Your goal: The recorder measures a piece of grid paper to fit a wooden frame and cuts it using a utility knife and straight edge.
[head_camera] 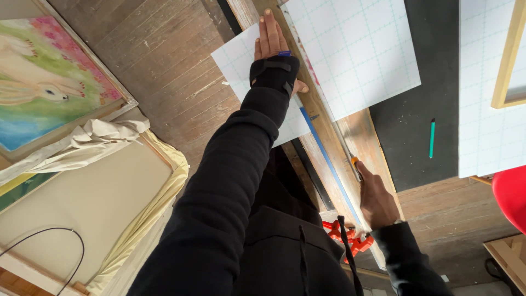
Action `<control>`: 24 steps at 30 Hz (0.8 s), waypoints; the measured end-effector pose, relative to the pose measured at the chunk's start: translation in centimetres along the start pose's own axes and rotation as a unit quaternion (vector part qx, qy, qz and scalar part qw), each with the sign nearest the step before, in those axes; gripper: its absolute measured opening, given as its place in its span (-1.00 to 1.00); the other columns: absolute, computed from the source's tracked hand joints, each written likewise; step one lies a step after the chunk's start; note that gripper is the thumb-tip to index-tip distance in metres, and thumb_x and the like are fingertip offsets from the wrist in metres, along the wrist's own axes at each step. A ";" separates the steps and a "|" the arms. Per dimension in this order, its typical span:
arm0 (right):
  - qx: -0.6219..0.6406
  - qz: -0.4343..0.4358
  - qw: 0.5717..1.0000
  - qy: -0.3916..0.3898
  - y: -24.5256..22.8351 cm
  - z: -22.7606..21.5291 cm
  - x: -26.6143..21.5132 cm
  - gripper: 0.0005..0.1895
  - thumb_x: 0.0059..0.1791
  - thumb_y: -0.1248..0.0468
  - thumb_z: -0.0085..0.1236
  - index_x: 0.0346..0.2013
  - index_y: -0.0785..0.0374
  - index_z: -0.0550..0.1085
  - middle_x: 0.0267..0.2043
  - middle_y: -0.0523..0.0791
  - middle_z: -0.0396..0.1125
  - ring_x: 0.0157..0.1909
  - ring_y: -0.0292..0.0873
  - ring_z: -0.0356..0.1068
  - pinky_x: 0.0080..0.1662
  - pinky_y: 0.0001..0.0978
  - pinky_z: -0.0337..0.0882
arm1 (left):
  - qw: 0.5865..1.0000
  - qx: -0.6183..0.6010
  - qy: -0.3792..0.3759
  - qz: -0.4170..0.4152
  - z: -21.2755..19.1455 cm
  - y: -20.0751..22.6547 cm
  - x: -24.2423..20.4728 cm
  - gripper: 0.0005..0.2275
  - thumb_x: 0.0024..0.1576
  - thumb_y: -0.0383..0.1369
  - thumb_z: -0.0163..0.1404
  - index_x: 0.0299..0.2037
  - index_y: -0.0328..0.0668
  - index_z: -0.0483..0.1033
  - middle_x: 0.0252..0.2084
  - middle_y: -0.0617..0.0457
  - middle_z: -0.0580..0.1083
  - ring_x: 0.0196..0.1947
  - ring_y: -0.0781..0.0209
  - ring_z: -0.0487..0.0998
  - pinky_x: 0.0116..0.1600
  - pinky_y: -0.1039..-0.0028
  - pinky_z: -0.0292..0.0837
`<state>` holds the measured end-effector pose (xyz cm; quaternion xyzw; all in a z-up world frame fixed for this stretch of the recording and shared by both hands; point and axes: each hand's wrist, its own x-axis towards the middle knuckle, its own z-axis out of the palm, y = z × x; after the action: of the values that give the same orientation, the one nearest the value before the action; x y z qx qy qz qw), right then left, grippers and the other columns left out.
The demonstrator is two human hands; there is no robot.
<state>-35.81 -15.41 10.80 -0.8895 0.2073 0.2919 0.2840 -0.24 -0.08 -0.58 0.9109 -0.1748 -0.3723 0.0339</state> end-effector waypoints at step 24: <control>0.616 0.158 0.702 0.320 0.3 -3.4 15.6 -0.88 0.16 0.31 0.09 -0.09 0.33 0.39 -0.22 -0.08 0.36 -0.24 -0.25 0.38 -0.15 -0.33 0.45 | 1.000 0.011 -0.011 -0.009 -0.1 0.1 0.1 0.45 -0.35 0.22 0.41 0.48 -0.48 -0.46 0.54 -0.30 -0.53 0.60 -0.11 -0.47 0.62 0.18 -0.30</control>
<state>-22.97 -20.94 3.02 -0.5105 0.5570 -0.1624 0.6347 -0.16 -0.22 -0.51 0.9085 -0.1714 -0.3807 0.0188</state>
